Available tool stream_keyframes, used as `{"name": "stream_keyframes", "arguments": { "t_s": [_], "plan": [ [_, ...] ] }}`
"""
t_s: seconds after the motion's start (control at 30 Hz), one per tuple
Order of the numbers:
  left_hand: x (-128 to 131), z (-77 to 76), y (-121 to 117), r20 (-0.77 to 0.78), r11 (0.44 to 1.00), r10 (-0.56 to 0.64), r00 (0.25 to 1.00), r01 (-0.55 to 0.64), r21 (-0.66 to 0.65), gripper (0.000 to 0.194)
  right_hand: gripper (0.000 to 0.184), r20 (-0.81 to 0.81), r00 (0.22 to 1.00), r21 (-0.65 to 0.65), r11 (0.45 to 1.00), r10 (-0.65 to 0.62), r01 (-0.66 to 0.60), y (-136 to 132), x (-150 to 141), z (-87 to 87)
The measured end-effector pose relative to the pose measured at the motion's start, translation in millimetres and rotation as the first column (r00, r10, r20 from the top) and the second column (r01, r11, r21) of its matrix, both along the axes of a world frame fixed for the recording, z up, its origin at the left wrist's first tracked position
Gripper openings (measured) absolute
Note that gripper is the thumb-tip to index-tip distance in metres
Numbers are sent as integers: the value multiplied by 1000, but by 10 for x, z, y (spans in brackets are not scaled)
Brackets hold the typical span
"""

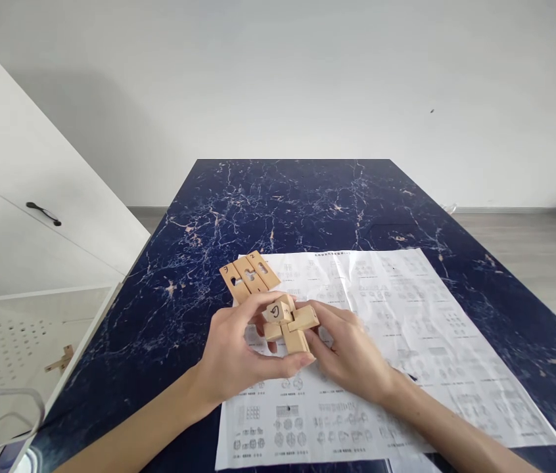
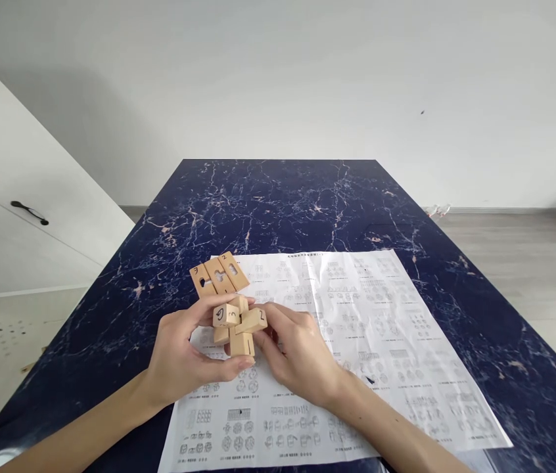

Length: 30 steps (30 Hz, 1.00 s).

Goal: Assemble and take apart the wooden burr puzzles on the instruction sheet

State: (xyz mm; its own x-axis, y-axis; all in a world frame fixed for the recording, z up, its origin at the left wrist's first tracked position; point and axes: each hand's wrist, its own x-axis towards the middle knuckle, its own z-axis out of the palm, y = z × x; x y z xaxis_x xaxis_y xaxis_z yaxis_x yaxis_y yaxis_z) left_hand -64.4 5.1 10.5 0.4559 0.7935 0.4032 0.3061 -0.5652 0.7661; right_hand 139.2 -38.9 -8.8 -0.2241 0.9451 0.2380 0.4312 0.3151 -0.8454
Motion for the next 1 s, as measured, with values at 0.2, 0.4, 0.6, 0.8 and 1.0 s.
{"name": "stream_keyframes", "arguments": {
  "t_s": [0.2,0.4,0.6,0.8,1.0],
  "plan": [
    [8,11,-2,3,999,19,1000,-19,26,61,15,-58,998,-60,998,33,-37,17,12,26],
    [-7,7,74,145,948,-193,970,223,-226,73,16,-285,928,-284,904,240,-321,55,104,110],
    [-27,45,97,354,687,-366,861,506,-522,84,27,-485,769,-274,763,416,-585,66,140,129],
    [-19,73,98,362,702,-294,884,457,-546,75,30,-485,799,-268,809,356,-523,77,108,86],
    [-16,36,62,354,753,-242,903,405,-519,77,35,-479,805,-279,809,350,-518,78,126,111]
  ]
}}
